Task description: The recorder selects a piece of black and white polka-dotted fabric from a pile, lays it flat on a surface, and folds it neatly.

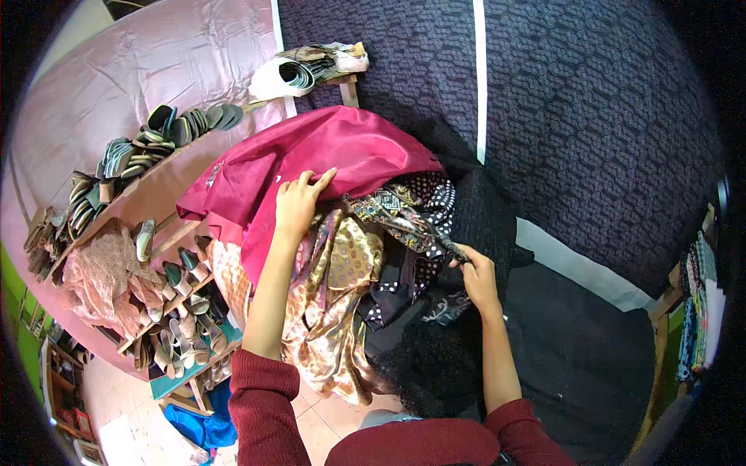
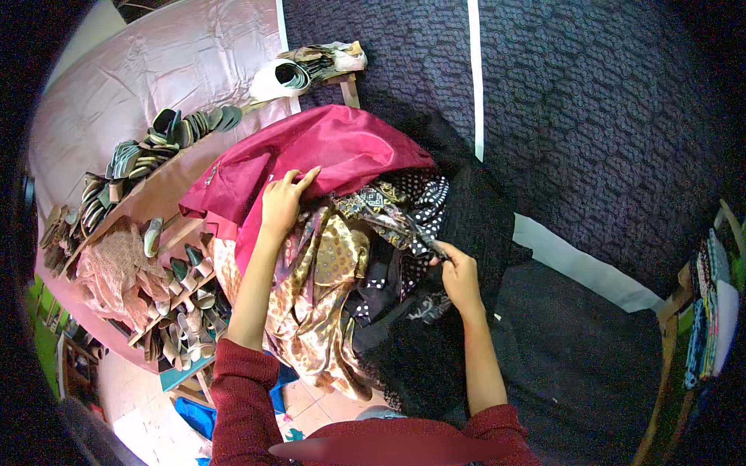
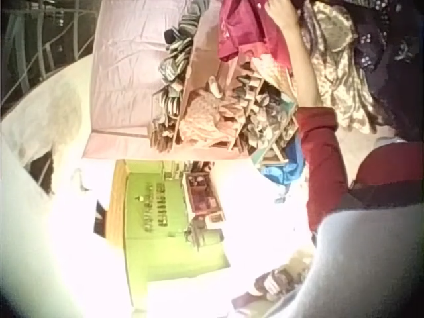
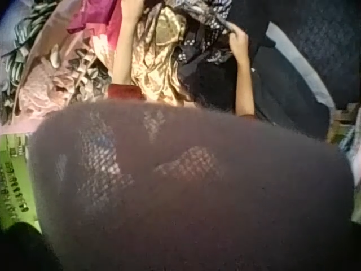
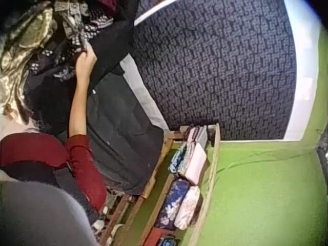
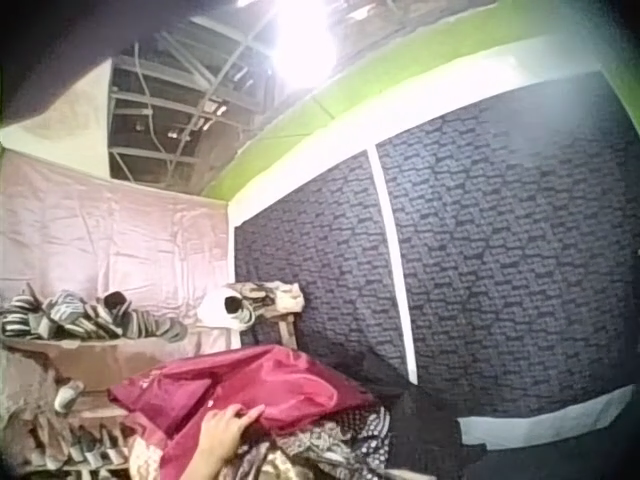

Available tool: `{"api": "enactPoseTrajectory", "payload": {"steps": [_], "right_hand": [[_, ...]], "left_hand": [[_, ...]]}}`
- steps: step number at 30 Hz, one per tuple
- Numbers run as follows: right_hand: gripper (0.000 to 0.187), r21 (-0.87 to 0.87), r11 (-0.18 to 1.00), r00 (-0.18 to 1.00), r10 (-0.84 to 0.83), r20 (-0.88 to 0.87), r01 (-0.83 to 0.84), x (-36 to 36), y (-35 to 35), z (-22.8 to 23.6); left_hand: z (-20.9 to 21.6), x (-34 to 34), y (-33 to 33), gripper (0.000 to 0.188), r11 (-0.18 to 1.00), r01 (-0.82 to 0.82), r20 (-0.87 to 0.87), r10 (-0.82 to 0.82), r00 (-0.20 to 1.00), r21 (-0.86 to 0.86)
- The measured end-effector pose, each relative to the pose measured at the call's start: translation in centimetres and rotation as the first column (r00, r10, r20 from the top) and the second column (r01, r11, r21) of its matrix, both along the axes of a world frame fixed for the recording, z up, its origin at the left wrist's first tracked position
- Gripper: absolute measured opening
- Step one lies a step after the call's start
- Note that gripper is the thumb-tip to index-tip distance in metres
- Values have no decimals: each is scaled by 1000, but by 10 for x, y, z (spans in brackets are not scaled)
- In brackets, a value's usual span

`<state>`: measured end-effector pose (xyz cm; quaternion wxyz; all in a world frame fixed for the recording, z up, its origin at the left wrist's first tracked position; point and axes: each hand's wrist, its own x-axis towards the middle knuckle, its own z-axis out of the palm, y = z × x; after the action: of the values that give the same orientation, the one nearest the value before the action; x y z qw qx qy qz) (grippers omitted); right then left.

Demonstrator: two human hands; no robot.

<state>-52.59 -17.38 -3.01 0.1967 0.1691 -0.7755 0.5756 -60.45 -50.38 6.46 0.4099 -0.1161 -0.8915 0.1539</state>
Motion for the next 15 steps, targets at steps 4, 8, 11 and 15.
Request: {"api": "enactPoseTrajectory", "payload": {"steps": [4, 8, 11, 15], "right_hand": [[33, 732, 668, 986, 160, 40, -138, 9, -16, 26], [47, 498, 866, 974, 77, -212, 40, -18, -61, 42], [61, 437, 895, 966, 33, -256, 86, -73, -115, 47], [75, 415, 900, 990, -142, -10, 133, -149, -144, 32]], "left_hand": [[12, -5, -1, 61, 991, -79, 114, 67, 991, 107], [14, -24, 0, 57, 973, -166, 24, 165, 986, 159], [1, -30, 3, 52, 967, -207, -155, 230, 961, 148], [-25, -21, 55, 87, 917, -109, -110, 163, 981, 384]]}}
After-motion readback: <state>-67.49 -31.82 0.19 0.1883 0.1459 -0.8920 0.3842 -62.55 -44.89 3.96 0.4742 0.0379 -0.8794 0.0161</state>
